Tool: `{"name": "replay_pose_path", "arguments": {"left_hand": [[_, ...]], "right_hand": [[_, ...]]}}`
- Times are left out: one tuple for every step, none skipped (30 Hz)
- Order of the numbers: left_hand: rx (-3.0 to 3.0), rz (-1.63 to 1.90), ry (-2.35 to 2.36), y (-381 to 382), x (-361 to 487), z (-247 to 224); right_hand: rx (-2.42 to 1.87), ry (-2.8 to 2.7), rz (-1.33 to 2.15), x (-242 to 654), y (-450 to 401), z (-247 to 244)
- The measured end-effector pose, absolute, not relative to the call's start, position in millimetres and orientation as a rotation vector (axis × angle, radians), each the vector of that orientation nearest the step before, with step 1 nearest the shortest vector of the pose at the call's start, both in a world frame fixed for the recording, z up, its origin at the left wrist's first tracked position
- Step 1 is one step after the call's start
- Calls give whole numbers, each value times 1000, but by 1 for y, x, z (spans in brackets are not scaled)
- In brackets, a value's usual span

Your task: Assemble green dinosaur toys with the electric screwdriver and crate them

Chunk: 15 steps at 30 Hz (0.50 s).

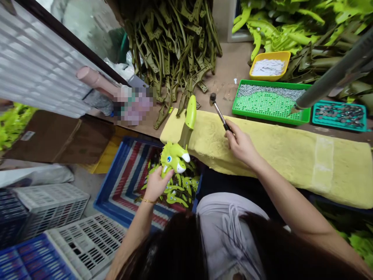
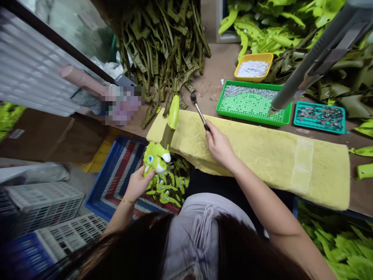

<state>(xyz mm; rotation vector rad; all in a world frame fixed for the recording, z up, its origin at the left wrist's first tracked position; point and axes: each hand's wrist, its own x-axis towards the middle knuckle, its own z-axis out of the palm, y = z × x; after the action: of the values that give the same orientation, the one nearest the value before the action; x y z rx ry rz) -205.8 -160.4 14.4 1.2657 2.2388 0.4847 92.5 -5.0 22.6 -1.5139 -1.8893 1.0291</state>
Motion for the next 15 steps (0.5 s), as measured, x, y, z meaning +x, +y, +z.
{"name": "replay_pose_path", "arguments": {"left_hand": [[1307, 401, 2263, -164, -204, 13], [1360, 283, 2294, -167, -201, 13], [1419, 135, 2326, -170, -199, 13], [1474, -31, 2354, -171, -196, 14], [1518, -188, 2370, -172, -194, 15], [1544, -317, 2375, -172, -193, 17], [1562, -419, 2370, -172, -192, 19], [1574, -493, 2361, -171, -192, 20], [1584, -540, 2350, -170, -192, 22], [1591, -570, 2340, -169, -193, 23], [1598, -588, 2333, -168, -195, 24], [1604, -600, 2330, -167, -197, 25], [1611, -606, 2328, -166, -199, 26], [1619, -608, 2323, -165, -201, 26], [1626, -604, 2317, -164, -204, 25]], "right_hand": [[-1446, -1881, 1027, 100, -13, 21], [-1403, -1884, 1021, 106, -21, 20], [-1378, -1893, 1008, 110, -29, 20], [-1355, -1901, 983, 112, -37, 21], [-1320, -1909, 944, 113, -44, 23], [-1265, -1920, 892, 112, -50, 26], [-1198, -1931, 830, 111, -56, 28], [-1134, -1940, 764, 110, -60, 29], [-1085, -1948, 706, 109, -64, 28], [-1063, -1962, 664, 108, -67, 25], [-1077, -1986, 642, 107, -70, 20], [-1127, -2024, 643, 106, -72, 14], [-1204, -2066, 666, 107, -73, 8], [-1286, -2097, 704, 108, -74, 2], [-1358, -2103, 744, 111, -74, -3]]}}
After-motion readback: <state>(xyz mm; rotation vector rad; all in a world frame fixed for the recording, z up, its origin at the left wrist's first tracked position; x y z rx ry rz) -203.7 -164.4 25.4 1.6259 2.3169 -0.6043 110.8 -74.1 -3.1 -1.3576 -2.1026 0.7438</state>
